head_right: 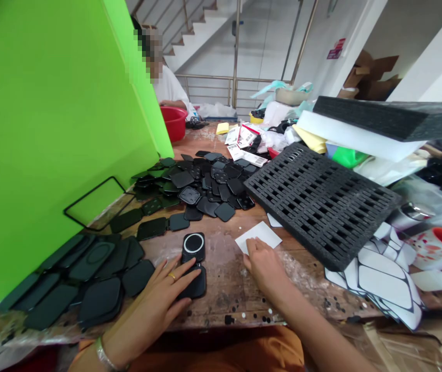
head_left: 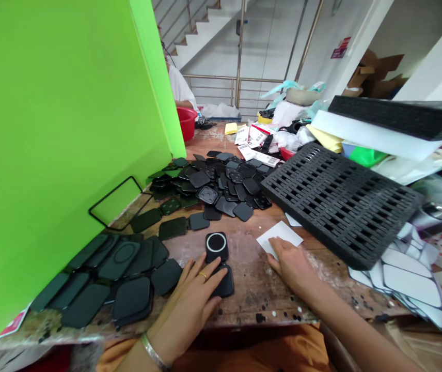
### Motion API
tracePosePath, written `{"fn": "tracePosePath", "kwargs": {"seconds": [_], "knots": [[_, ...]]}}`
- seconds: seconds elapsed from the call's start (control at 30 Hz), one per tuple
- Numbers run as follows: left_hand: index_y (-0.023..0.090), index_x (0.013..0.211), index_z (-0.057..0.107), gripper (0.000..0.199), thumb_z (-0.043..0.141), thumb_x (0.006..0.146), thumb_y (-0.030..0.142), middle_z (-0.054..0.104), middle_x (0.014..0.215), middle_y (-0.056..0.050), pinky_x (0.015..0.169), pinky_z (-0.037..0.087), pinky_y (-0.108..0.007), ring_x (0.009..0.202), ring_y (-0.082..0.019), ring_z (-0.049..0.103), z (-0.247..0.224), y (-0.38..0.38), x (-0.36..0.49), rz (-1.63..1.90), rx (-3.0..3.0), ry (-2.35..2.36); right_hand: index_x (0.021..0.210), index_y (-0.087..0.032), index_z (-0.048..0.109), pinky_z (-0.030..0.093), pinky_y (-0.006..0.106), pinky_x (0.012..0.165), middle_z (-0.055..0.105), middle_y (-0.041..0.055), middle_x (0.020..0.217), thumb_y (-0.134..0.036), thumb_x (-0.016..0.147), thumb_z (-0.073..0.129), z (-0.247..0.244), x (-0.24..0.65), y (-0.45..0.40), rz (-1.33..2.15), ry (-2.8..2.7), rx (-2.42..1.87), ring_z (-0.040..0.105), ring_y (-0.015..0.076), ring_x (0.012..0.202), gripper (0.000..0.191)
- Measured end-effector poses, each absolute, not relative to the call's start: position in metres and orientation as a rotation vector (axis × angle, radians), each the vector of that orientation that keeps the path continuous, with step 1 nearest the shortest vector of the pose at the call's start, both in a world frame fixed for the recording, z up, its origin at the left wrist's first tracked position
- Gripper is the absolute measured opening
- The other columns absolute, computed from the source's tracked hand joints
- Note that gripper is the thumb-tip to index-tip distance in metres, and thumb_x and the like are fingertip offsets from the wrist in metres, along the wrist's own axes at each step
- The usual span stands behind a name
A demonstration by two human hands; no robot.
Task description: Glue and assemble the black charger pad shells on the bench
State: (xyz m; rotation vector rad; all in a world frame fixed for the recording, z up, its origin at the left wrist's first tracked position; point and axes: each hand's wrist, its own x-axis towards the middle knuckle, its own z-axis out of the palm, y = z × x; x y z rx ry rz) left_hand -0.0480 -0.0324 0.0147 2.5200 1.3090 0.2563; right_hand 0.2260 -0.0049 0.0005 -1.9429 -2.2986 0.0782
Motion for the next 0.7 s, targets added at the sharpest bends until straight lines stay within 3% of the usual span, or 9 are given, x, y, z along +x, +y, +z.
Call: {"fn": "tracePosePath", "kwargs": {"seconds": [0.23, 0.4, 0.53, 0.6, 0.7], "knots": [[0.031, 0.131, 0.054, 0.05, 0.065, 0.083, 0.025, 0.047, 0.144, -0.005, 0.109, 0.029, -0.06, 0.137, -0.033, 0.033, 0.022, -0.031, -0.047, 0.212, 2.457, 1.319, 0.09, -0.015, 0.062, 0.04, 0.028, 0.062, 0.068, 0.0099, 0.081, -0.009, 0.085, 0.046, -0.002, 0.214, -0.009, -0.036, -2.319, -2.015, 0.064, 0.0224, 0.073, 0.017], [0.026, 0.133, 0.05, 0.052, 0.063, 0.083, 0.021, 0.046, 0.144, -0.009, 0.11, 0.033, -0.052, 0.136, -0.027, 0.036, 0.022, -0.033, -0.041, 0.482, 2.348, 1.317, 0.103, -0.015, 0.064, 0.046, 0.03, 0.074, 0.071, 0.0112, 0.09, -0.017, 0.092, 0.04, 0.019, 0.221, -0.019, -0.181, -2.02, -1.744, 0.066, 0.0209, 0.081, 0.027], [0.024, 0.14, 0.041, 0.063, 0.065, 0.082, 0.025, 0.041, 0.148, -0.01, 0.112, 0.031, -0.046, 0.136, -0.025, 0.037, 0.031, -0.031, -0.024, 0.793, 2.054, 1.279, 0.1, -0.02, 0.067, 0.05, 0.029, 0.077, 0.072, 0.0058, 0.091, -0.027, 0.087, 0.051, 0.057, 0.217, -0.031, 0.06, -1.614, -1.58, 0.067, 0.0181, 0.077, 0.022], [0.023, 0.135, 0.048, 0.059, 0.068, 0.079, 0.027, 0.052, 0.138, -0.011, 0.108, 0.035, -0.043, 0.127, -0.025, 0.048, 0.038, -0.029, -0.013, 0.882, 1.832, 1.248, 0.098, -0.02, 0.068, 0.051, 0.028, 0.069, 0.072, 0.005, 0.085, -0.032, 0.084, 0.056, 0.066, 0.213, -0.033, 0.357, -1.521, -1.587, 0.066, 0.0179, 0.072, 0.022], [0.017, 0.107, 0.066, 0.031, 0.068, 0.078, 0.028, 0.07, 0.097, -0.007, 0.084, 0.048, -0.032, 0.091, -0.02, 0.064, 0.043, -0.025, 0.001, 0.875, 1.402, 1.098, 0.1, -0.017, 0.066, 0.052, 0.028, 0.064, 0.072, 0.0074, 0.086, -0.036, 0.084, 0.057, 0.06, 0.207, -0.029, 0.762, -1.453, -1.509, 0.067, 0.0195, 0.075, 0.026]]}}
